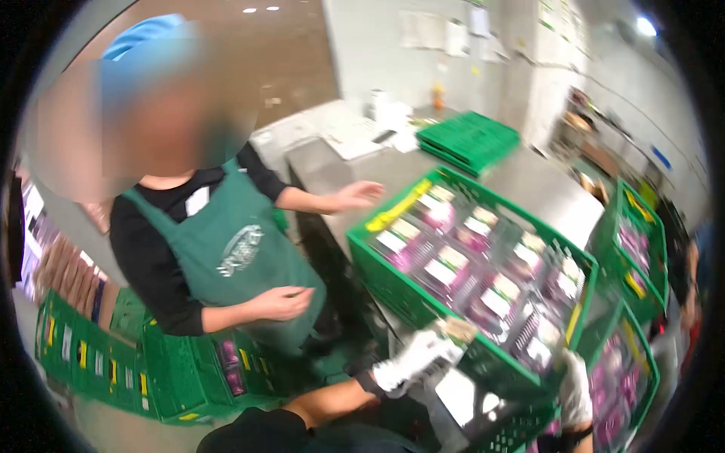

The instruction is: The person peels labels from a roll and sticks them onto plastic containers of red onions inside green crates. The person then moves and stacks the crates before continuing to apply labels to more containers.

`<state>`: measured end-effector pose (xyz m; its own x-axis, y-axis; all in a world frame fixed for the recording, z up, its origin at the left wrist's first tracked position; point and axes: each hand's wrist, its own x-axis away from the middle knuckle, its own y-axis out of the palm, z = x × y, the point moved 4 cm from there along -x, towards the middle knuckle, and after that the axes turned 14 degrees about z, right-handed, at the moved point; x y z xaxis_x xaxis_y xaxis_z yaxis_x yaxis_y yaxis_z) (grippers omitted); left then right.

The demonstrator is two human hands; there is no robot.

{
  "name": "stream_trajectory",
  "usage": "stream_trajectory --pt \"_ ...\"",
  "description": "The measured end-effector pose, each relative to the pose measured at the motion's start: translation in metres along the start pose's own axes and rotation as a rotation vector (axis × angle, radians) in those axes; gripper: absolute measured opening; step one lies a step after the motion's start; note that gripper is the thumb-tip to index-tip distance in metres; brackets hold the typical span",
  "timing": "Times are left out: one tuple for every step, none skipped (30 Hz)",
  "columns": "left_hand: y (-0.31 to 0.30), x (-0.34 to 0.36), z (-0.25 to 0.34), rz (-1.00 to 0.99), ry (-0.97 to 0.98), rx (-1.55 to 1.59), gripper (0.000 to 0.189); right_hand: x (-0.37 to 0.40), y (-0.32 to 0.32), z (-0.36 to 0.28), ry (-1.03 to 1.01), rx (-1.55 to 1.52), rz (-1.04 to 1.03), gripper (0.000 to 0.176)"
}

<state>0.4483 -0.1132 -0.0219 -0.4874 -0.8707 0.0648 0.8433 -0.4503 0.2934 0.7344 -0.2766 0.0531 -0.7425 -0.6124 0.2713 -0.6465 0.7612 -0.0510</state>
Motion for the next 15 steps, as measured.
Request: stream_trajectory --pt "-0.007 -0.008 -0.002 -0.010 0.038 -0.153 0.020 0.009 0.010 0.004 0.021 -0.172 0.136 0.026" --pt "-0.011 -0.016 -0.004 -0.028 0.064 -0.304 0.020 0.009 0.007 0.001 -0.015 -0.010 0.137 0.032" --pt "-0.011 -0.018 -0.003 -0.018 0.065 -0.121 0.022 0.024 0.024 -0.010 0.090 -0.137 0.019 0.038" --pt "-0.009 -0.021 -0.001 -0.020 0.066 0.061 0.024 0.020 0.027 -0.006 0.075 -0.252 0.081 0.034" --pt "-0.012 -0.027 0.003 0.010 0.222 -0.078 0.022 0.025 0.032 -0.014 0.076 -0.206 0.037 0.040" --pt "-0.015 -0.035 0.002 0.019 0.204 -0.070 0.023 0.028 0.034 -0.020 0.084 -0.166 -0.001 0.045" --pt "-0.021 -0.038 0.004 0.027 0.190 -0.064 0.024 0.022 0.029 -0.015 0.108 -0.070 0.062 0.052" --pt "-0.025 -0.037 0.004 0.034 0.171 -0.057 0.025 0.016 0.019 -0.009 0.136 0.030 0.127 0.059" --pt "-0.028 -0.038 -0.001 0.047 0.081 0.091 0.025 0.015 0.009 -0.002 0.167 0.129 0.194 0.066" --pt "-0.039 -0.043 -0.003 0.018 0.067 -0.039 0.029 0.017 0.010 0.003 0.199 0.129 0.149 0.070" --pt "-0.049 -0.043 -0.003 0.022 0.088 -0.087 0.027 0.020 0.013 0.007 0.226 0.130 0.102 0.075" --pt "-0.058 -0.041 0.007 0.029 0.111 -0.135 0.025 0.025 0.022 0.009 0.250 0.131 0.053 0.080" --pt "-0.063 -0.038 0.007 0.079 0.126 -0.051 0.024 0.028 0.033 0.007 0.236 0.084 -0.009 0.082" --pt "-0.067 -0.034 0.023 0.121 0.242 -0.112 0.023 0.031 0.050 -0.003 0.239 0.037 -0.076 0.082" --pt "-0.073 -0.028 0.027 0.128 0.154 -0.131 0.022 0.033 0.067 -0.014 0.246 -0.008 -0.144 0.082"
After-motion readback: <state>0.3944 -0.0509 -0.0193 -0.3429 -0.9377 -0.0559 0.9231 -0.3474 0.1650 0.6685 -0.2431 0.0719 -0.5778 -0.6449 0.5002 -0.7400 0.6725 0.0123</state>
